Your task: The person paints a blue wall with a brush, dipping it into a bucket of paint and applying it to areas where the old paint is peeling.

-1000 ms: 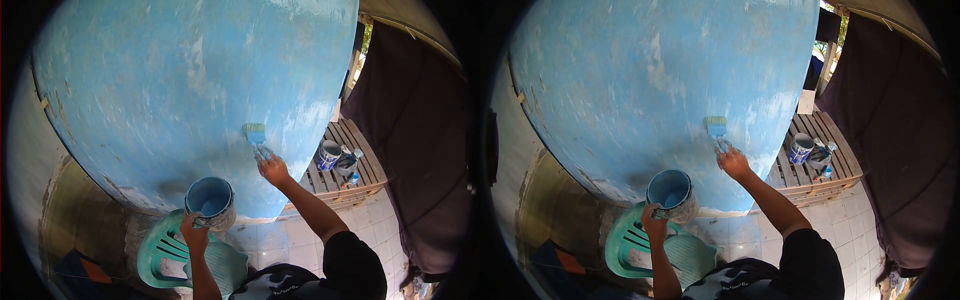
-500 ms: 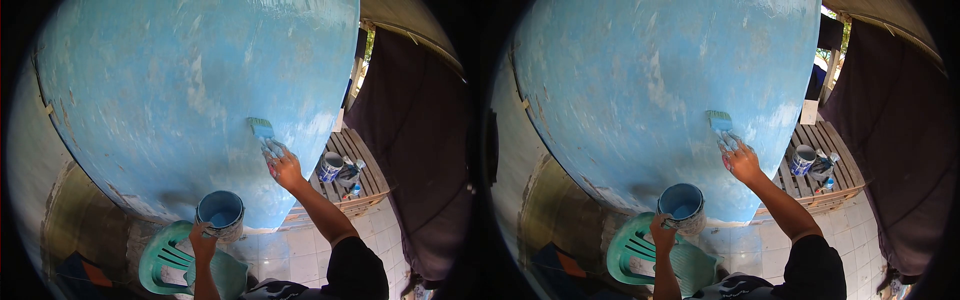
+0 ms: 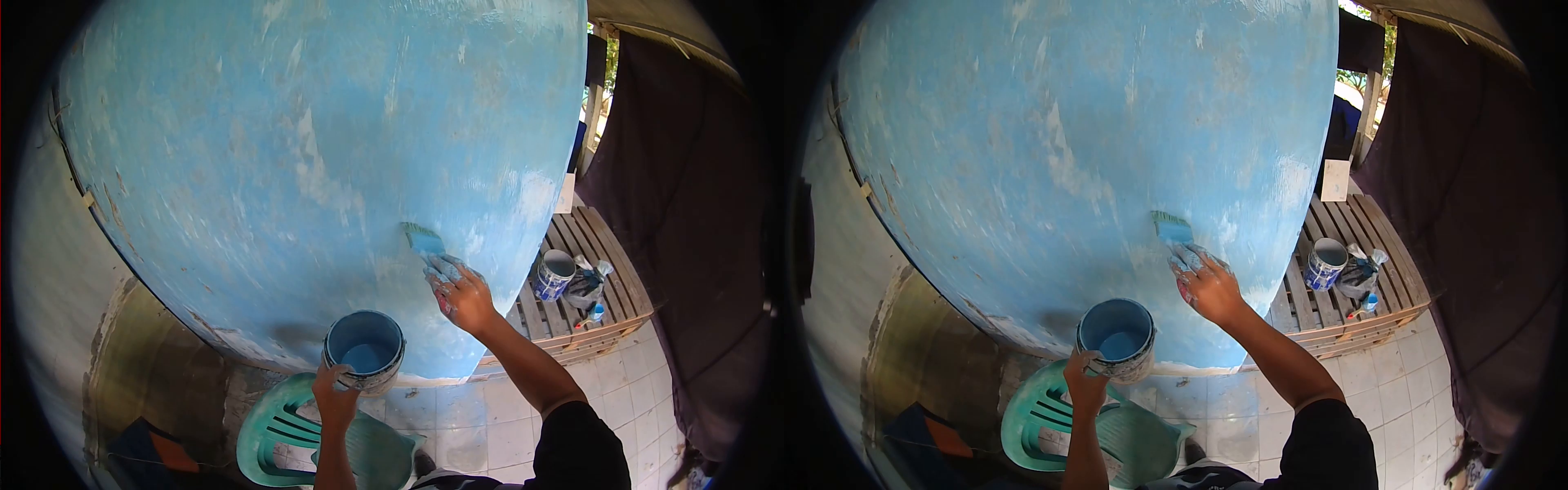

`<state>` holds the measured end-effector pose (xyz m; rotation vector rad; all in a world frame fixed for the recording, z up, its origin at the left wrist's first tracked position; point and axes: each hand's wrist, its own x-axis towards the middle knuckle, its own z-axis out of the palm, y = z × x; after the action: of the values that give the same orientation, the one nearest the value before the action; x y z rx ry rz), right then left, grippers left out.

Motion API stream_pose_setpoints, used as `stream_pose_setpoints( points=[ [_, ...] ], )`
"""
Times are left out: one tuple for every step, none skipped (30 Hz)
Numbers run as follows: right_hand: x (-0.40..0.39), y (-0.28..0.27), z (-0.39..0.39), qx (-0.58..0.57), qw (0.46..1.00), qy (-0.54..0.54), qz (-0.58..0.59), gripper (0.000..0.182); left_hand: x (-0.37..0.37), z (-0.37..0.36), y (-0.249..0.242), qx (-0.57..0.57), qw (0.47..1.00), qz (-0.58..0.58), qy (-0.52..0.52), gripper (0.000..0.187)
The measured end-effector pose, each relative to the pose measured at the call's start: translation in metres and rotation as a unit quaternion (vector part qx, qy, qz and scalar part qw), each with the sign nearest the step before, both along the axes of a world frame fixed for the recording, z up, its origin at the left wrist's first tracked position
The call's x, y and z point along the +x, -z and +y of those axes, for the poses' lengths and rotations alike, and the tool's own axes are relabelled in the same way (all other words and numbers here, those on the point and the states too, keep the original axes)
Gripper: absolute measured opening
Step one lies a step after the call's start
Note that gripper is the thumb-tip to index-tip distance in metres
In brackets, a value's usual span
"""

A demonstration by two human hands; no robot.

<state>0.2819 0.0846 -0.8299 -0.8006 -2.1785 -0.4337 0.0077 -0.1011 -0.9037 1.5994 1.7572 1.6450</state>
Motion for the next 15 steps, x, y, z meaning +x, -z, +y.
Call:
stream_pose_setpoints(
  points=[
    [0.002,-0.005,-0.001,0.041,0.999,0.002,0.031,0.045,0.002,0.003,-0.002,0.0,1.0,0.002,0.002,0.032],
    [0.002,-0.002,0.0,0.054,0.998,0.003,0.042,0.044,0.003,0.006,-0.004,0.001,1.0,-0.003,0.013,0.032],
    [0.003,0.01,0.002,0.056,0.998,0.004,0.042,0.044,0.005,0.009,-0.007,0.003,1.0,-0.009,0.023,0.032],
    [0.004,0.026,0.003,0.053,0.998,0.011,0.017,0.043,0.007,0.011,-0.009,0.006,1.0,-0.01,0.024,0.032],
    [0.005,0.04,0.004,0.052,0.998,0.017,-0.009,0.042,0.008,0.012,-0.012,0.002,1.0,-0.003,0.029,0.033],
    [0.005,0.047,0.001,0.06,0.998,-0.006,-0.012,0.037,0.009,0.013,-0.014,-0.001,0.999,0.003,0.033,0.034],
    [0.005,0.055,-0.003,0.064,0.998,-0.008,-0.014,0.037,0.009,0.012,-0.019,0.003,0.999,0.001,0.031,0.034],
    [0.005,0.062,-0.007,0.016,0.999,-0.019,-0.026,0.035,0.009,0.012,-0.025,0.008,0.999,0.024,0.038,0.035],
    [0.005,0.06,-0.01,-0.033,0.998,-0.029,-0.039,0.033,0.008,0.012,-0.029,0.011,0.998,0.047,0.044,0.037],
    [0.006,0.056,-0.011,-0.058,0.997,-0.038,-0.03,0.032,0.007,0.012,-0.031,0.016,0.998,0.048,0.043,0.037],
    [0.01,0.051,-0.01,-0.054,0.997,-0.038,-0.029,0.032,0.006,0.013,-0.033,0.012,0.997,0.057,0.045,0.039],
    [0.013,0.034,-0.014,-0.043,0.998,-0.016,-0.035,0.035,0.005,0.012,-0.035,0.008,0.997,0.066,0.047,0.04],
    [0.017,0.021,-0.015,-0.031,0.999,0.007,-0.041,0.038,0.004,0.014,-0.036,0.011,0.997,0.068,0.048,0.04],
    [0.021,0.013,-0.011,-0.025,0.998,0.019,-0.05,0.044,0.004,0.017,-0.036,0.029,0.996,0.075,0.049,0.04],
    [0.022,0.004,-0.008,-0.022,0.998,0.022,-0.049,0.044,0.004,0.02,-0.038,0.047,0.994,0.081,0.05,0.04]
  ],
)
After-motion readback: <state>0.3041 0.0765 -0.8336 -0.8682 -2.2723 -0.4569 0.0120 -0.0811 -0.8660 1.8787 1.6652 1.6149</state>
